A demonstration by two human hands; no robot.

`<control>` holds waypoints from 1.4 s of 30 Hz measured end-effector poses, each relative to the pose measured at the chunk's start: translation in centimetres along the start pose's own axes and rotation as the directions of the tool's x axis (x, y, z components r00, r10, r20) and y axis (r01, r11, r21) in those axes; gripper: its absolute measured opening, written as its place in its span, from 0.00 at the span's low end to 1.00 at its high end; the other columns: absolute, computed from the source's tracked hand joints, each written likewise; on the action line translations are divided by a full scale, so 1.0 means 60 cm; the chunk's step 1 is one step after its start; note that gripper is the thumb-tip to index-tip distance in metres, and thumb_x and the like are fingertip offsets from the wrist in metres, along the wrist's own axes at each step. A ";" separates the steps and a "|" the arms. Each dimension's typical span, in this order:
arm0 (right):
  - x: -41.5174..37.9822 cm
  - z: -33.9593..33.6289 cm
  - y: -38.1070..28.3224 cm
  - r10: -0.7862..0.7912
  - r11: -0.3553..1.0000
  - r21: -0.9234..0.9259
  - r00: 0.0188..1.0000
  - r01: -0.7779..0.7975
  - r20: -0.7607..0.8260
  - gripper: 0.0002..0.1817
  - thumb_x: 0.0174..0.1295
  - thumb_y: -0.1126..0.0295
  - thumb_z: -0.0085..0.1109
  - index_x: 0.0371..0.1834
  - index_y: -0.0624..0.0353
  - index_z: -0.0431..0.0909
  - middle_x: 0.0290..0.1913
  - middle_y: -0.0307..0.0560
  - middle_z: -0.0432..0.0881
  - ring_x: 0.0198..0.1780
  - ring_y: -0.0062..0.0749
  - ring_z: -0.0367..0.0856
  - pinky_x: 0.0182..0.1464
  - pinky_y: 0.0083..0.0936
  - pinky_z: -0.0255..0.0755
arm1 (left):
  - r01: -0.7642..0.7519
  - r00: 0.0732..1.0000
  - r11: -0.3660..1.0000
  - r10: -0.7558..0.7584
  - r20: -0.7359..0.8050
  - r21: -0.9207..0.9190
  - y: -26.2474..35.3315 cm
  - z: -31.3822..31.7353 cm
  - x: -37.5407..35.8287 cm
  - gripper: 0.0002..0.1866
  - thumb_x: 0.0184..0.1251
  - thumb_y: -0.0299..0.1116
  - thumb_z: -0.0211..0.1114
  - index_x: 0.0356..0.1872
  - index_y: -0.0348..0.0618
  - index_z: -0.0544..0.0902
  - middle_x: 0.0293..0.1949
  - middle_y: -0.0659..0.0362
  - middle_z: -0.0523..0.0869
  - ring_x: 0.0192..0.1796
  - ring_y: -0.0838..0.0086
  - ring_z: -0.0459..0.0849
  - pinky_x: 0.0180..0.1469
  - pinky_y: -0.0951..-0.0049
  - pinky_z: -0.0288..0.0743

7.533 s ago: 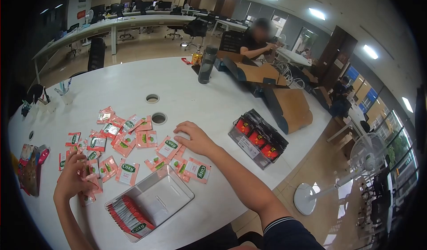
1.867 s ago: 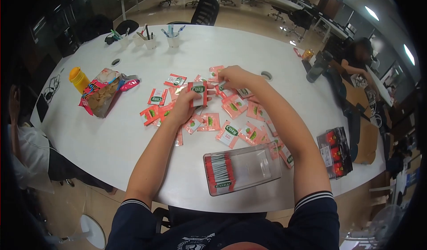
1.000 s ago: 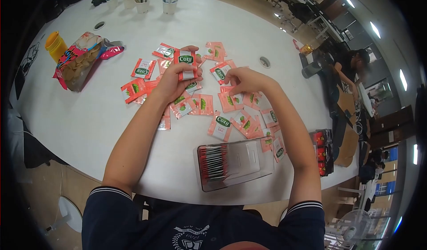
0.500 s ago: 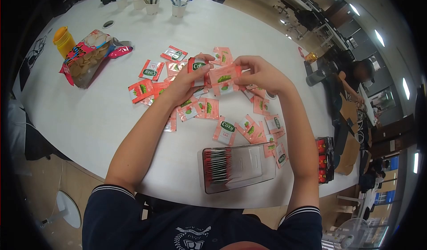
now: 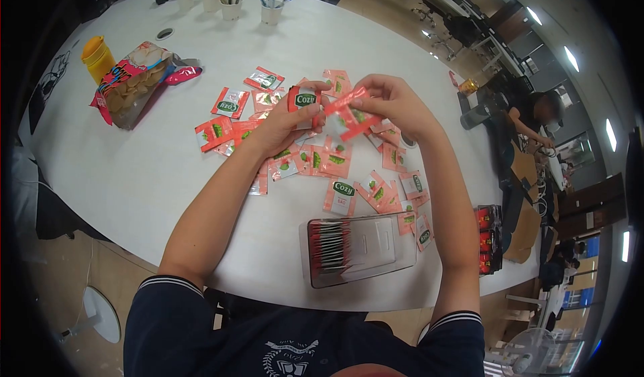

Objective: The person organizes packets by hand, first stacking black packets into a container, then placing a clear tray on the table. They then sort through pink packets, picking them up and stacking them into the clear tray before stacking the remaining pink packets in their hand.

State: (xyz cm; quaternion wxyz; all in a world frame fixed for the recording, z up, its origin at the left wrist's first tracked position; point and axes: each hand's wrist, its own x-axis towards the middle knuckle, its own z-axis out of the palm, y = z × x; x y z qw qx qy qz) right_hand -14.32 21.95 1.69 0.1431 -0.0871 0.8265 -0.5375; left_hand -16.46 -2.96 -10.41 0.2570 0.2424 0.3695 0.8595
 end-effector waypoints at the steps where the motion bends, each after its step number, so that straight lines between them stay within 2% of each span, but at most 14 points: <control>1: 0.002 0.008 -0.001 -0.029 0.997 0.064 0.999 0.031 -0.030 0.17 0.72 0.64 0.75 0.56 0.63 0.84 0.45 0.44 0.92 0.42 0.19 0.88 0.40 0.14 0.77 | -0.004 1.000 1.000 0.004 -0.002 0.000 -0.001 -0.002 -0.002 0.37 0.71 0.41 0.79 0.75 0.42 0.71 0.50 0.59 0.82 0.46 0.75 0.86 0.52 0.70 0.82; 5: 0.014 0.085 0.010 0.144 0.738 0.675 0.975 0.009 -0.171 0.15 0.77 0.62 0.69 0.56 0.61 0.83 0.50 0.48 0.88 0.49 0.25 0.90 0.39 0.17 0.78 | -0.088 0.993 0.995 0.091 -0.074 0.043 -0.017 0.001 -0.004 0.36 0.71 0.41 0.79 0.74 0.42 0.71 0.53 0.58 0.84 0.51 0.75 0.86 0.57 0.72 0.80; 8: 0.006 0.131 0.020 0.251 0.842 0.509 0.965 -0.178 -0.078 0.18 0.78 0.57 0.68 0.54 0.62 0.82 0.48 0.48 0.88 0.47 0.25 0.89 0.40 0.17 0.78 | -0.084 0.993 0.990 0.092 -0.074 0.111 -0.020 -0.002 0.001 0.35 0.72 0.39 0.78 0.75 0.41 0.72 0.56 0.58 0.85 0.54 0.74 0.85 0.59 0.72 0.80; 15: 0.018 0.106 0.035 0.014 0.984 0.177 0.963 0.036 -0.270 0.14 0.75 0.59 0.71 0.45 0.60 0.83 0.31 0.41 0.86 0.24 0.25 0.82 0.24 0.20 0.71 | -0.025 0.992 0.998 0.031 -0.126 0.053 -0.004 -0.008 0.000 0.34 0.79 0.38 0.72 0.80 0.42 0.69 0.59 0.58 0.85 0.57 0.73 0.86 0.63 0.66 0.81; 18: 0.031 0.133 0.041 -0.520 0.854 -0.291 0.711 0.431 -0.473 0.15 0.71 0.61 0.73 0.43 0.63 0.82 0.29 0.42 0.85 0.25 0.28 0.83 0.27 0.23 0.74 | -0.043 0.995 0.988 0.029 -0.098 -0.146 -0.002 0.017 0.005 0.37 0.84 0.44 0.65 0.85 0.46 0.62 0.71 0.52 0.78 0.76 0.62 0.77 0.78 0.56 0.73; 22: 0.033 0.174 0.053 -0.427 0.820 -0.452 0.901 0.351 -0.076 0.15 0.69 0.64 0.74 0.47 0.63 0.82 0.35 0.39 0.85 0.37 0.20 0.81 0.40 0.22 0.75 | 0.037 0.998 0.984 -0.047 -0.052 -0.172 -0.028 -0.015 0.007 0.34 0.88 0.44 0.59 0.87 0.52 0.59 0.78 0.47 0.72 0.81 0.55 0.71 0.81 0.50 0.70; 26: 0.028 0.059 0.028 -0.074 0.996 0.065 0.989 0.066 0.128 0.17 0.70 0.66 0.71 0.58 0.61 0.85 0.64 0.49 0.85 0.51 0.25 0.83 0.50 0.24 0.76 | -0.040 0.976 0.942 -0.034 -0.214 -0.334 0.004 0.002 0.000 0.36 0.79 0.24 0.57 0.86 0.51 0.61 0.78 0.38 0.70 0.79 0.52 0.73 0.78 0.53 0.75; 27: 0.034 0.041 0.031 -0.143 0.982 -0.113 0.987 0.150 0.068 0.18 0.68 0.68 0.71 0.59 0.61 0.86 0.66 0.49 0.85 0.52 0.28 0.84 0.51 0.26 0.77 | -0.049 0.968 0.912 -0.057 -0.243 -0.408 0.004 -0.004 0.003 0.39 0.73 0.16 0.53 0.84 0.53 0.63 0.71 0.38 0.76 0.67 0.61 0.85 0.73 0.61 0.79; 29: 0.037 0.013 0.060 -0.307 0.848 -0.463 0.951 0.256 -0.036 0.19 0.65 0.73 0.69 0.60 0.61 0.86 0.70 0.50 0.84 0.54 0.35 0.86 0.53 0.31 0.79 | -0.096 0.966 0.934 0.004 -0.260 -0.344 0.002 -0.012 0.006 0.40 0.71 0.15 0.54 0.84 0.52 0.63 0.72 0.39 0.75 0.70 0.59 0.83 0.75 0.60 0.78; 32: 0.036 0.002 0.139 -0.467 0.319 -0.851 0.850 0.418 0.243 0.25 0.57 0.78 0.65 0.61 0.62 0.86 0.66 0.50 0.88 0.60 0.45 0.88 0.62 0.40 0.81 | -0.168 0.956 0.937 0.078 -0.284 -0.306 -0.007 -0.012 0.018 0.42 0.65 0.12 0.57 0.82 0.49 0.64 0.70 0.42 0.75 0.77 0.56 0.76 0.78 0.59 0.77; 33: 0.039 0.004 0.159 -0.467 0.322 -0.814 0.830 0.482 0.307 0.31 0.52 0.80 0.63 0.65 0.62 0.85 0.62 0.51 0.90 0.63 0.53 0.87 0.69 0.45 0.79 | -0.164 0.955 0.933 0.069 -0.288 -0.319 -0.003 -0.008 0.015 0.42 0.64 0.11 0.57 0.81 0.49 0.64 0.69 0.43 0.75 0.78 0.55 0.75 0.79 0.59 0.76; 36: 0.037 0.012 0.141 -0.232 0.325 -0.870 0.923 0.370 0.306 0.32 0.55 0.80 0.66 0.68 0.61 0.83 0.59 0.48 0.91 0.62 0.47 0.90 0.70 0.43 0.80 | -0.137 0.947 0.932 0.024 -0.320 -0.336 -0.002 -0.007 0.009 0.37 0.66 0.13 0.61 0.77 0.48 0.67 0.66 0.48 0.76 0.72 0.57 0.80 0.77 0.58 0.79; 40: 0.022 0.028 0.111 -0.173 0.927 -0.345 0.984 0.147 -0.044 0.20 0.70 0.74 0.65 0.65 0.62 0.85 0.53 0.50 0.93 0.47 0.41 0.95 0.52 0.31 0.90 | -0.037 0.941 0.983 -0.026 -0.338 -0.178 0.005 0.005 0.002 0.31 0.73 0.23 0.67 0.74 0.48 0.68 0.58 0.51 0.81 0.56 0.67 0.88 0.67 0.63 0.85; 42: 0.017 0.036 0.084 0.000 0.986 0.163 0.993 0.018 -0.114 0.18 0.75 0.70 0.67 0.64 0.65 0.84 0.52 0.50 0.93 0.46 0.34 0.95 0.46 0.26 0.91 | -0.010 0.956 0.996 -0.018 -0.294 -0.092 0.000 -0.002 0.004 0.29 0.75 0.28 0.70 0.74 0.48 0.69 0.54 0.53 0.83 0.50 0.71 0.89 0.63 0.66 0.86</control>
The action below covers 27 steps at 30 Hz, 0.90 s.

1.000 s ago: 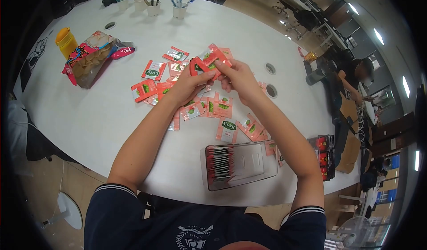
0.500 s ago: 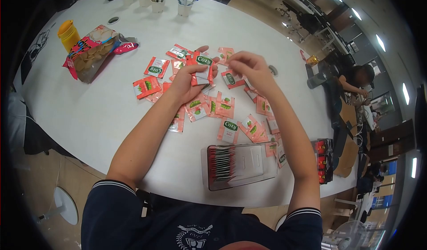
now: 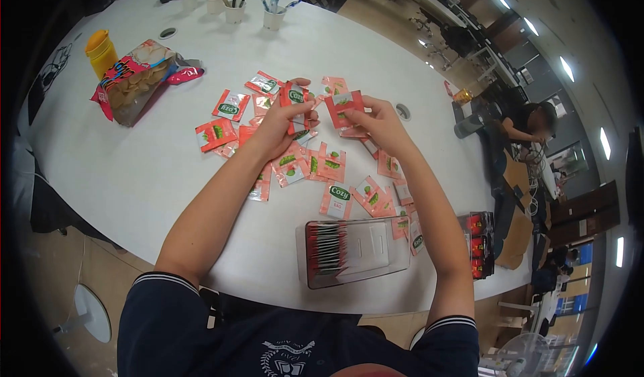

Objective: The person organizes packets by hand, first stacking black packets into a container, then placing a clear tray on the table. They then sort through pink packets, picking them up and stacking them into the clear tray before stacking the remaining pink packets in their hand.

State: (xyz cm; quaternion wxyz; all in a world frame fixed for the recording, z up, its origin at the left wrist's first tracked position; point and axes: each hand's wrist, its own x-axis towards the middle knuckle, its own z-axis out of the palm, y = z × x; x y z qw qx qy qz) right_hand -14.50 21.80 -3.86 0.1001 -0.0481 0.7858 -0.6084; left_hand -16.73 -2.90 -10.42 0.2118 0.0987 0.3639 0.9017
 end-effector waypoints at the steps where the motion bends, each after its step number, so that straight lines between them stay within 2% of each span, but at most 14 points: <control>1: -0.007 0.008 -0.017 0.026 0.998 0.049 0.999 -0.027 0.020 0.19 0.77 0.67 0.68 0.63 0.70 0.84 0.51 0.50 0.92 0.47 0.29 0.94 0.47 0.23 0.91 | 0.000 1.000 1.000 -0.001 0.032 0.029 -0.002 0.000 0.001 0.29 0.76 0.31 0.71 0.74 0.48 0.70 0.53 0.55 0.84 0.48 0.73 0.89 0.62 0.67 0.85; 3: -0.019 0.031 -0.042 0.026 0.997 0.080 0.999 -0.025 -0.023 0.20 0.75 0.66 0.70 0.62 0.71 0.84 0.50 0.49 0.92 0.46 0.29 0.94 0.45 0.23 0.90 | -0.016 0.995 0.999 0.012 0.102 0.040 -0.007 -0.001 0.002 0.31 0.75 0.37 0.75 0.74 0.48 0.70 0.53 0.57 0.84 0.49 0.76 0.87 0.55 0.70 0.84; 10: -0.019 0.082 -0.043 0.076 0.994 0.084 0.988 -0.065 -0.131 0.21 0.70 0.61 0.76 0.55 0.70 0.89 0.42 0.49 0.93 0.37 0.27 0.93 0.36 0.24 0.84 | -0.020 0.980 0.998 0.007 0.200 0.065 -0.016 0.021 -0.019 0.37 0.75 0.37 0.76 0.79 0.48 0.67 0.60 0.56 0.84 0.61 0.71 0.85 0.62 0.67 0.82; 12: -0.009 0.070 -0.038 -0.166 0.965 -0.245 0.937 0.090 -0.308 0.21 0.69 0.62 0.75 0.57 0.67 0.89 0.39 0.49 0.93 0.35 0.28 0.92 0.36 0.26 0.83 | -0.064 0.980 0.983 0.029 0.197 0.174 -0.032 -0.004 -0.001 0.38 0.77 0.38 0.74 0.82 0.48 0.64 0.62 0.55 0.84 0.63 0.69 0.85 0.65 0.66 0.82; 13: -0.005 0.065 -0.037 -0.298 0.900 -0.412 0.887 0.138 -0.354 0.20 0.69 0.63 0.74 0.58 0.66 0.90 0.38 0.49 0.93 0.34 0.28 0.91 0.37 0.28 0.83 | -0.049 0.982 0.994 0.031 0.184 0.095 -0.027 0.004 -0.005 0.38 0.80 0.39 0.71 0.84 0.49 0.62 0.63 0.55 0.83 0.64 0.69 0.84 0.67 0.65 0.81; 16: -0.017 0.110 -0.066 -0.170 0.813 -0.578 0.979 0.072 -0.116 0.19 0.72 0.64 0.71 0.55 0.71 0.88 0.38 0.43 0.90 0.33 0.24 0.91 0.33 0.23 0.85 | 0.010 0.986 0.996 0.005 0.169 -0.091 -0.021 0.027 -0.012 0.37 0.85 0.42 0.64 0.88 0.53 0.58 0.63 0.56 0.81 0.62 0.70 0.83 0.69 0.62 0.79; 17: -0.010 0.127 -0.053 -0.085 0.823 -0.561 0.996 0.091 0.036 0.23 0.73 0.64 0.70 0.63 0.71 0.86 0.44 0.45 0.92 0.39 0.26 0.92 0.39 0.24 0.86 | 0.031 0.984 0.993 -0.010 0.176 -0.118 -0.029 0.015 -0.008 0.37 0.86 0.43 0.63 0.88 0.53 0.58 0.62 0.56 0.81 0.60 0.71 0.84 0.67 0.61 0.79; 18: -0.011 0.117 -0.052 -0.080 0.913 -0.392 0.991 0.115 0.105 0.24 0.74 0.64 0.69 0.65 0.70 0.84 0.47 0.46 0.92 0.42 0.27 0.92 0.41 0.24 0.86 | 0.053 0.983 0.988 -0.026 0.181 -0.145 -0.038 0.001 -0.003 0.36 0.87 0.44 0.62 0.88 0.53 0.58 0.61 0.56 0.82 0.58 0.71 0.84 0.65 0.61 0.80; 19: -0.009 0.105 -0.057 -0.088 0.971 -0.205 0.980 0.124 0.177 0.25 0.75 0.64 0.68 0.68 0.70 0.83 0.50 0.47 0.92 0.45 0.27 0.92 0.44 0.24 0.86 | 0.060 0.991 0.985 -0.040 0.125 -0.164 -0.009 0.016 -0.017 0.33 0.85 0.35 0.62 0.85 0.54 0.60 0.51 0.54 0.85 0.52 0.67 0.87 0.59 0.57 0.83; 20: -0.008 0.094 -0.062 -0.112 0.993 -0.009 0.962 0.118 0.249 0.26 0.75 0.64 0.68 0.70 0.69 0.82 0.52 0.48 0.92 0.48 0.28 0.92 0.46 0.24 0.86 | 0.032 0.998 0.976 -0.018 0.067 -0.215 -0.009 0.006 -0.015 0.33 0.85 0.32 0.61 0.84 0.54 0.60 0.50 0.54 0.85 0.51 0.67 0.87 0.58 0.57 0.83; 22: -0.020 0.033 -0.086 -0.036 0.992 -0.117 0.992 0.050 0.123 0.25 0.77 0.63 0.66 0.71 0.68 0.82 0.56 0.49 0.92 0.50 0.31 0.91 0.48 0.25 0.85 | -0.054 0.998 0.949 0.038 -0.057 -0.311 0.001 -0.017 0.003 0.32 0.83 0.27 0.58 0.84 0.54 0.61 0.48 0.54 0.85 0.48 0.65 0.87 0.56 0.57 0.83; 23: -0.017 -0.001 -0.078 -0.054 0.982 -0.181 0.998 0.060 0.034 0.21 0.75 0.61 0.68 0.63 0.66 0.88 0.53 0.48 0.92 0.46 0.26 0.90 0.46 0.28 0.84 | -0.072 0.995 0.930 0.044 -0.085 -0.360 0.003 -0.020 0.007 0.32 0.80 0.25 0.56 0.82 0.54 0.62 0.45 0.54 0.83 0.43 0.66 0.85 0.51 0.60 0.82; 25: -0.035 -0.048 -0.069 -0.023 0.757 -0.653 1.000 0.012 -0.008 0.21 0.71 0.58 0.70 0.55 0.67 0.90 0.43 0.51 0.92 0.41 0.33 0.91 0.45 0.30 0.84 | -0.067 0.998 0.906 0.064 -0.022 -0.418 0.004 -0.032 0.010 0.31 0.81 0.27 0.57 0.82 0.54 0.64 0.44 0.55 0.83 0.41 0.68 0.83 0.48 0.62 0.80; 27: -0.058 -0.067 -0.045 0.022 0.447 -0.892 0.998 -0.063 -0.060 0.20 0.68 0.57 0.71 0.46 0.67 0.91 0.37 0.55 0.92 0.37 0.40 0.91 0.44 0.34 0.84 | -0.066 0.998 0.922 0.066 -0.011 -0.383 -0.004 -0.036 0.012 0.30 0.79 0.30 0.58 0.80 0.54 0.66 0.47 0.54 0.82 0.39 0.69 0.81 0.42 0.66 0.76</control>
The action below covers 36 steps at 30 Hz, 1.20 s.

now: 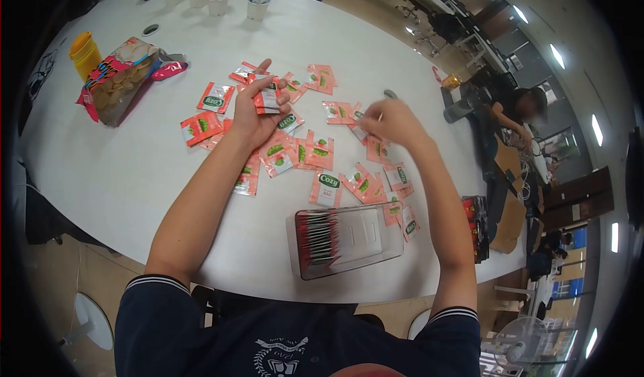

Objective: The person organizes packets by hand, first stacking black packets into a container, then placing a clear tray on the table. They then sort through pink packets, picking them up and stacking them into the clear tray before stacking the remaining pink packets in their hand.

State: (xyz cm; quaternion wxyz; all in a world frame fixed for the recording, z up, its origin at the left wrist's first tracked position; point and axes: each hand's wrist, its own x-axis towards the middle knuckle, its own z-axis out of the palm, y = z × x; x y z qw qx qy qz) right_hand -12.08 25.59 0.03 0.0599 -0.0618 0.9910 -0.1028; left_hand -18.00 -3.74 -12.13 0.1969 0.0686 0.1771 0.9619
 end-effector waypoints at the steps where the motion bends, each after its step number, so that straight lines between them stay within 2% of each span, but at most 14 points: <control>1: -0.020 0.021 -0.001 0.033 0.991 -0.130 0.999 -0.030 0.022 0.19 0.68 0.58 0.70 0.42 0.66 0.91 0.36 0.57 0.91 0.37 0.44 0.91 0.43 0.37 0.84 | 0.001 1.000 1.000 -0.001 -0.010 0.016 -0.004 0.007 0.000 0.30 0.78 0.30 0.59 0.79 0.53 0.66 0.48 0.54 0.81 0.40 0.69 0.81 0.42 0.66 0.77; 5: -0.040 0.136 0.040 0.003 0.929 -0.364 0.984 -0.070 -0.180 0.18 0.70 0.57 0.65 0.32 0.62 0.90 0.42 0.58 0.90 0.37 0.57 0.89 0.44 0.47 0.84 | 0.027 0.999 1.000 -0.028 -0.024 -0.002 -0.005 0.016 -0.003 0.32 0.75 0.28 0.61 0.79 0.50 0.66 0.54 0.52 0.80 0.44 0.67 0.82 0.44 0.65 0.79; 6: -0.037 0.162 0.061 -0.080 0.921 -0.388 0.963 -0.027 -0.258 0.17 0.70 0.61 0.63 0.27 0.61 0.89 0.38 0.56 0.89 0.35 0.55 0.89 0.43 0.49 0.83 | 0.050 0.999 0.998 -0.051 -0.014 -0.027 -0.005 0.017 -0.004 0.33 0.74 0.27 0.61 0.79 0.49 0.66 0.55 0.52 0.80 0.45 0.67 0.83 0.45 0.64 0.80; 9: -0.035 0.172 0.071 -0.277 0.817 -0.564 0.939 0.118 -0.203 0.15 0.68 0.62 0.63 0.28 0.61 0.89 0.36 0.53 0.89 0.34 0.52 0.89 0.41 0.47 0.83 | 0.041 0.998 0.999 -0.040 -0.055 0.018 -0.006 0.028 -0.013 0.32 0.73 0.24 0.61 0.78 0.46 0.68 0.57 0.51 0.79 0.50 0.66 0.84 0.49 0.62 0.82; 15: -0.053 0.055 -0.007 0.027 0.994 -0.094 0.968 -0.051 -0.248 0.13 0.63 0.63 0.65 0.26 0.60 0.88 0.33 0.51 0.89 0.35 0.48 0.90 0.40 0.45 0.82 | 0.070 0.994 0.965 -0.046 -0.100 0.253 -0.005 0.048 -0.028 0.30 0.74 0.25 0.59 0.77 0.49 0.71 0.60 0.47 0.83 0.55 0.59 0.89 0.64 0.54 0.87; 16: -0.047 0.070 0.010 -0.116 0.980 -0.188 0.946 0.061 -0.302 0.14 0.63 0.60 0.66 0.29 0.60 0.88 0.33 0.50 0.89 0.35 0.48 0.89 0.40 0.45 0.82 | 0.078 0.994 0.950 -0.050 -0.098 0.303 -0.004 0.057 -0.031 0.28 0.80 0.33 0.61 0.78 0.50 0.71 0.60 0.46 0.85 0.58 0.56 0.90 0.67 0.50 0.87; 19: -0.033 0.124 0.025 -0.300 0.893 -0.417 0.914 0.168 -0.274 0.14 0.65 0.60 0.66 0.33 0.60 0.88 0.33 0.49 0.89 0.35 0.48 0.90 0.39 0.45 0.82 | 0.097 0.995 0.974 -0.101 0.009 0.202 0.004 0.067 -0.038 0.28 0.83 0.42 0.64 0.78 0.48 0.71 0.64 0.48 0.78 0.56 0.60 0.87 0.61 0.54 0.86; 22: -0.008 0.179 0.054 -0.316 0.841 -0.523 0.910 0.138 -0.268 0.12 0.65 0.62 0.64 0.33 0.60 0.87 0.32 0.50 0.89 0.36 0.48 0.90 0.39 0.46 0.82 | 0.092 0.988 0.995 -0.086 0.126 -0.042 -0.004 0.033 -0.019 0.25 0.85 0.47 0.62 0.72 0.45 0.72 0.58 0.48 0.79 0.54 0.59 0.86 0.64 0.52 0.84; 23: -0.005 0.182 0.053 -0.335 0.821 -0.554 0.903 0.141 -0.268 0.12 0.65 0.63 0.63 0.31 0.60 0.87 0.31 0.50 0.88 0.36 0.48 0.90 0.39 0.46 0.82 | 0.088 0.995 0.989 -0.082 0.052 -0.120 -0.002 0.032 -0.021 0.24 0.85 0.47 0.62 0.69 0.43 0.72 0.57 0.47 0.78 0.55 0.58 0.84 0.65 0.51 0.83; 26: -0.017 0.135 0.022 -0.263 0.871 -0.476 0.936 0.126 -0.233 0.12 0.63 0.64 0.64 0.29 0.62 0.87 0.28 0.51 0.89 0.33 0.45 0.91 0.39 0.43 0.82 | 0.069 0.987 0.935 -0.115 -0.114 -0.347 -0.002 0.037 -0.018 0.22 0.85 0.46 0.62 0.61 0.37 0.72 0.56 0.44 0.77 0.58 0.52 0.81 0.71 0.46 0.78; 29: -0.035 0.062 -0.021 -0.065 0.986 -0.165 0.938 0.008 -0.341 0.15 0.63 0.61 0.65 0.32 0.65 0.90 0.27 0.52 0.90 0.31 0.41 0.91 0.38 0.39 0.81 | 0.089 0.993 0.893 -0.112 -0.027 -0.440 -0.006 0.003 0.005 0.21 0.86 0.45 0.61 0.62 0.36 0.71 0.57 0.42 0.77 0.62 0.49 0.80 0.76 0.41 0.76; 32: -0.031 0.005 -0.029 0.076 0.973 0.229 0.946 -0.001 -0.315 0.19 0.65 0.57 0.68 0.41 0.65 0.93 0.31 0.51 0.92 0.31 0.37 0.92 0.38 0.35 0.81 | 0.050 0.990 0.918 -0.097 -0.100 -0.394 -0.007 0.015 0.004 0.23 0.88 0.47 0.59 0.64 0.37 0.70 0.60 0.41 0.75 0.68 0.46 0.77 0.81 0.35 0.71; 35: -0.003 -0.042 -0.018 0.032 0.901 0.424 0.958 0.097 -0.286 0.20 0.68 0.55 0.69 0.45 0.64 0.94 0.33 0.50 0.94 0.33 0.34 0.93 0.39 0.31 0.81 | 0.006 0.986 0.938 -0.064 -0.156 -0.347 -0.008 0.031 -0.003 0.26 0.88 0.50 0.59 0.68 0.39 0.67 0.63 0.40 0.73 0.73 0.43 0.74 0.82 0.34 0.69; 36: 0.006 -0.054 -0.026 0.000 0.893 0.418 0.928 0.167 -0.372 0.19 0.68 0.56 0.69 0.46 0.63 0.94 0.34 0.50 0.94 0.33 0.33 0.93 0.39 0.30 0.81 | 0.009 0.990 0.941 -0.056 -0.131 -0.338 -0.007 0.029 -0.003 0.27 0.88 0.51 0.58 0.70 0.40 0.66 0.64 0.40 0.72 0.73 0.43 0.74 0.82 0.33 0.69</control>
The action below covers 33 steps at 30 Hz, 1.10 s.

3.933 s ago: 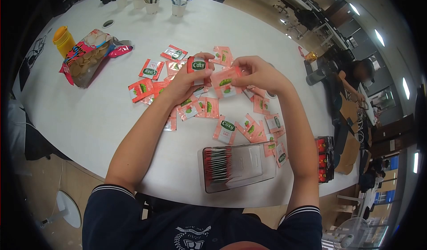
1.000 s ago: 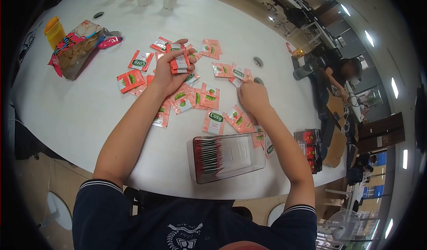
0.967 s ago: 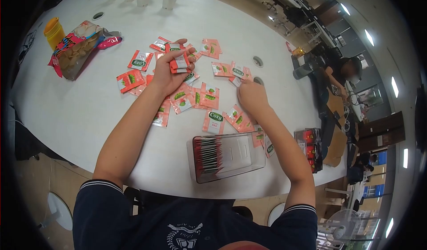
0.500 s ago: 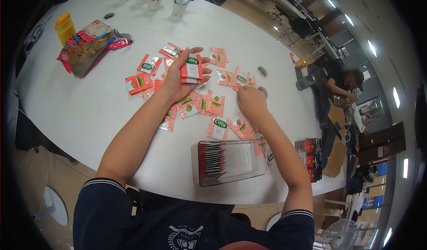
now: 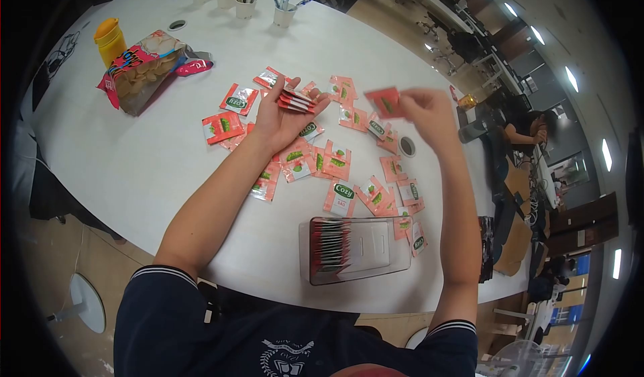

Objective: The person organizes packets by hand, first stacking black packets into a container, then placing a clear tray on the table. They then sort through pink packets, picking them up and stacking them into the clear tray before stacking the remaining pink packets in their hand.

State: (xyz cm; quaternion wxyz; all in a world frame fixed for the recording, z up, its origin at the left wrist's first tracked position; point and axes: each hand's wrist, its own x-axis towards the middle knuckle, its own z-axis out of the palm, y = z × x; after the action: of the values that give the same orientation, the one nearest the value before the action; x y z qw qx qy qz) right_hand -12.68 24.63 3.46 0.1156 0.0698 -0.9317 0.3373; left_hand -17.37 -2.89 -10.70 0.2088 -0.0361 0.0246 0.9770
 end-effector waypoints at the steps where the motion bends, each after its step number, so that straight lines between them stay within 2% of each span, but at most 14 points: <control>1: 0.011 0.001 -0.028 -0.066 0.998 0.018 0.995 0.067 -0.069 0.18 0.69 0.57 0.69 0.46 0.63 0.94 0.34 0.50 0.94 0.33 0.33 0.93 0.39 0.29 0.81 | 0.003 1.000 1.000 -0.003 0.025 0.011 0.002 -0.007 0.004 0.28 0.88 0.52 0.58 0.71 0.40 0.66 0.65 0.40 0.72 0.73 0.42 0.73 0.82 0.33 0.69; 4: 0.028 0.044 -0.119 -0.215 0.976 -0.019 0.934 0.218 -0.286 0.15 0.68 0.60 0.68 0.46 0.59 0.95 0.38 0.50 0.95 0.37 0.36 0.93 0.45 0.31 0.83 | 0.033 0.996 0.998 -0.037 0.086 0.046 0.002 -0.006 0.003 0.29 0.88 0.53 0.58 0.73 0.41 0.64 0.67 0.40 0.72 0.75 0.43 0.73 0.82 0.32 0.68; 6: 0.052 0.127 -0.089 -0.503 0.863 -0.206 0.822 0.461 -0.268 0.12 0.65 0.64 0.66 0.44 0.54 0.96 0.37 0.49 0.94 0.39 0.44 0.91 0.48 0.38 0.83 | 0.059 0.990 0.996 -0.068 0.121 0.073 0.001 -0.010 -0.002 0.30 0.88 0.53 0.58 0.73 0.41 0.64 0.67 0.40 0.72 0.75 0.44 0.72 0.81 0.33 0.68; 7: 0.043 0.147 -0.103 -0.504 0.808 -0.312 0.861 0.499 0.070 0.11 0.65 0.68 0.68 0.48 0.54 0.95 0.43 0.53 0.93 0.44 0.48 0.90 0.50 0.41 0.83 | 0.067 0.986 0.994 -0.080 0.145 0.086 0.005 -0.014 -0.002 0.29 0.88 0.52 0.58 0.73 0.42 0.64 0.68 0.40 0.72 0.76 0.45 0.72 0.81 0.34 0.69; 8: 0.053 0.178 -0.099 -0.552 0.697 -0.317 0.764 0.643 0.334 0.11 0.65 0.68 0.68 0.46 0.56 0.95 0.40 0.53 0.92 0.44 0.50 0.88 0.52 0.44 0.81 | 0.070 0.981 0.993 -0.086 0.173 0.098 0.010 -0.015 0.001 0.29 0.88 0.52 0.58 0.74 0.42 0.64 0.68 0.41 0.72 0.76 0.46 0.72 0.80 0.35 0.69; 11: 0.056 0.193 -0.089 -0.571 0.761 -0.198 0.782 0.618 0.250 0.12 0.60 0.68 0.64 0.40 0.51 0.96 0.36 0.57 0.90 0.42 0.52 0.87 0.47 0.47 0.80 | -0.013 0.992 0.985 -0.010 0.129 0.171 0.011 -0.028 0.010 0.27 0.88 0.49 0.59 0.74 0.43 0.65 0.68 0.41 0.73 0.74 0.49 0.75 0.78 0.39 0.72; 12: 0.066 0.179 -0.087 -0.624 0.771 -0.086 0.775 0.631 0.098 0.11 0.60 0.66 0.67 0.41 0.52 0.96 0.38 0.58 0.91 0.43 0.52 0.87 0.48 0.46 0.80 | -0.031 0.994 0.992 0.017 0.111 0.126 0.012 -0.033 0.015 0.25 0.89 0.46 0.58 0.74 0.44 0.65 0.68 0.40 0.72 0.71 0.50 0.77 0.76 0.40 0.74; 15: 0.066 0.122 -0.116 -0.463 0.878 -0.119 0.885 0.464 0.036 0.13 0.59 0.63 0.72 0.43 0.55 0.96 0.41 0.57 0.92 0.46 0.51 0.88 0.50 0.44 0.81 | -0.012 0.999 1.000 0.011 0.043 0.017 0.012 -0.018 0.011 0.25 0.89 0.46 0.58 0.74 0.46 0.66 0.67 0.39 0.73 0.69 0.51 0.78 0.76 0.40 0.74; 16: 0.069 0.121 -0.108 -0.576 0.798 -0.198 0.817 0.569 0.023 0.15 0.59 0.60 0.75 0.43 0.58 0.95 0.43 0.52 0.93 0.49 0.48 0.88 0.53 0.42 0.81 | -0.023 0.999 1.000 0.022 0.037 0.018 0.012 -0.013 0.010 0.26 0.88 0.48 0.58 0.74 0.46 0.66 0.68 0.38 0.72 0.69 0.49 0.77 0.75 0.41 0.75; 20: 0.066 0.155 -0.090 -0.542 0.791 -0.167 0.801 0.588 0.253 0.18 0.58 0.61 0.78 0.48 0.58 0.93 0.49 0.48 0.93 0.54 0.48 0.87 0.63 0.41 0.77 | -0.021 0.999 0.999 0.019 0.049 0.048 0.007 -0.001 0.001 0.29 0.87 0.45 0.61 0.77 0.43 0.65 0.71 0.41 0.71 0.72 0.51 0.76 0.76 0.46 0.73; 25: 0.083 0.168 -0.091 -0.528 0.812 -0.154 0.821 0.563 0.219 0.19 0.60 0.57 0.78 0.49 0.58 0.93 0.46 0.47 0.94 0.52 0.46 0.88 0.59 0.41 0.78 | 0.002 0.989 0.999 -0.010 0.147 0.054 0.013 0.004 0.003 0.28 0.87 0.46 0.61 0.76 0.41 0.67 0.71 0.41 0.73 0.74 0.49 0.74 0.77 0.47 0.72; 26: 0.089 0.163 -0.099 -0.541 0.814 -0.115 0.815 0.569 0.205 0.20 0.60 0.57 0.78 0.50 0.58 0.92 0.47 0.48 0.94 0.53 0.46 0.88 0.60 0.41 0.78 | -0.058 0.989 0.994 0.044 0.141 0.095 0.026 0.007 0.015 0.26 0.83 0.43 0.64 0.72 0.42 0.71 0.69 0.39 0.75 0.70 0.47 0.78 0.74 0.39 0.74; 29: 0.102 0.158 -0.123 -0.367 0.930 0.000 0.929 0.368 0.039 0.19 0.64 0.57 0.76 0.50 0.59 0.92 0.49 0.50 0.93 0.54 0.48 0.88 0.62 0.42 0.78 | -0.118 0.936 0.972 0.177 0.305 -0.203 0.132 0.024 0.048 0.24 0.83 0.41 0.64 0.70 0.39 0.71 0.68 0.37 0.74 0.71 0.45 0.78 0.74 0.38 0.75; 33: 0.117 0.256 -0.137 -0.461 0.828 -0.219 0.849 0.516 0.259 0.24 0.67 0.52 0.72 0.57 0.58 0.90 0.57 0.51 0.90 0.59 0.48 0.87 0.63 0.44 0.81 | -0.316 0.856 0.900 0.407 0.318 -0.301 0.245 0.051 0.021 0.22 0.83 0.38 0.63 0.67 0.37 0.71 0.69 0.33 0.72 0.73 0.42 0.76 0.76 0.38 0.75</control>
State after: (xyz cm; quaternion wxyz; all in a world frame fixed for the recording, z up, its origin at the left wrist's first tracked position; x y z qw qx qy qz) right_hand -20.31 8.09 -1.16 0.1150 0.3224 -0.9271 0.1524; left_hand -24.74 -15.61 -7.27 0.0153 0.1309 -0.1266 0.9832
